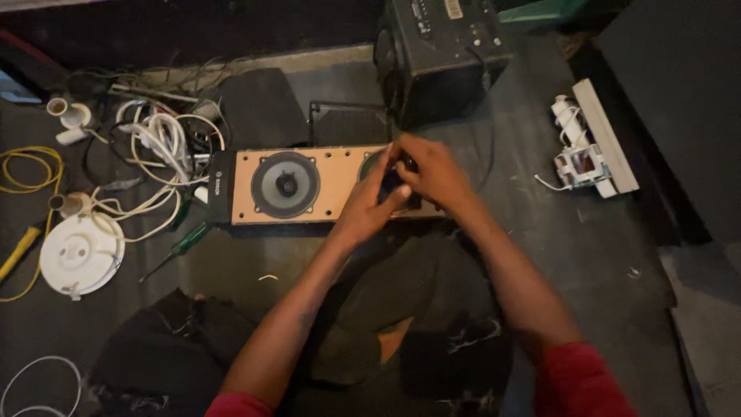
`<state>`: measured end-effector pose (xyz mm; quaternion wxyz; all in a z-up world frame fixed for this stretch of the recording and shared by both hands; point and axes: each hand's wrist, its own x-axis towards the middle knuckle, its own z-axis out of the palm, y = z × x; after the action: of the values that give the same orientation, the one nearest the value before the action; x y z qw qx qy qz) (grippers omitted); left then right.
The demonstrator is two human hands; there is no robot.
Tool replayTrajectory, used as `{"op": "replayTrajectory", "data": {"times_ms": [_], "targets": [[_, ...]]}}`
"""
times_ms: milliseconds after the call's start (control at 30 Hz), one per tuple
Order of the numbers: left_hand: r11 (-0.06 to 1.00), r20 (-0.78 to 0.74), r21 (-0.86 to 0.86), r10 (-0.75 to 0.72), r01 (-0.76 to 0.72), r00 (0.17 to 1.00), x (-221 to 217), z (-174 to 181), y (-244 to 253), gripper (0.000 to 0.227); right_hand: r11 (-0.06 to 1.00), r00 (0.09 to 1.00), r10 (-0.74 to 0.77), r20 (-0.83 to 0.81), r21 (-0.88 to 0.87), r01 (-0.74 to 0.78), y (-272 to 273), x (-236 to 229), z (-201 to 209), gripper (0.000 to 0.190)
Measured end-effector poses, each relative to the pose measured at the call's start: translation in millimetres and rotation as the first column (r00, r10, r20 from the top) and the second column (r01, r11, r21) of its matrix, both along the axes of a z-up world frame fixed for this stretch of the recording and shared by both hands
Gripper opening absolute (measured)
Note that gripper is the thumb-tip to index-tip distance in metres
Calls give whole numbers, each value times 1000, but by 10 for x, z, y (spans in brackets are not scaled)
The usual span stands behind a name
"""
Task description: The person is repairing a speaker by removing a speaker cone, adjusting internal components with a screwdriver, and reattaching the cone. They also connect wires to the speaker terminals.
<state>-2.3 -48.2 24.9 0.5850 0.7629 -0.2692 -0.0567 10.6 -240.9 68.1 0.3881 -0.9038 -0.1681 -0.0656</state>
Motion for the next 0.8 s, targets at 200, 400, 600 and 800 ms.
{"op": "replayTrajectory", "data": {"times_ms": [200, 400, 600, 800], "targets": [[913, 312, 393, -23, -107, 950, -40, -19, -94, 78, 974, 978, 131, 164, -207, -96, -402, -43, -188, 28], [879, 351, 457, -34, -140, 936, -173, -253, -295, 57, 980, 984, 177, -12, -87, -177, -570, -147, -366, 22], [858, 427, 471, -18, -206, 904, -292, -383, -280, 64, 990, 974, 126, -187, -35, -135, -615, -187, -433, 22], [852, 585, 429, -9, -301, 811, -445, -397, -228, 61, 996, 994, 91, -56, 7, -90, -457, -292, -451, 18]]}}
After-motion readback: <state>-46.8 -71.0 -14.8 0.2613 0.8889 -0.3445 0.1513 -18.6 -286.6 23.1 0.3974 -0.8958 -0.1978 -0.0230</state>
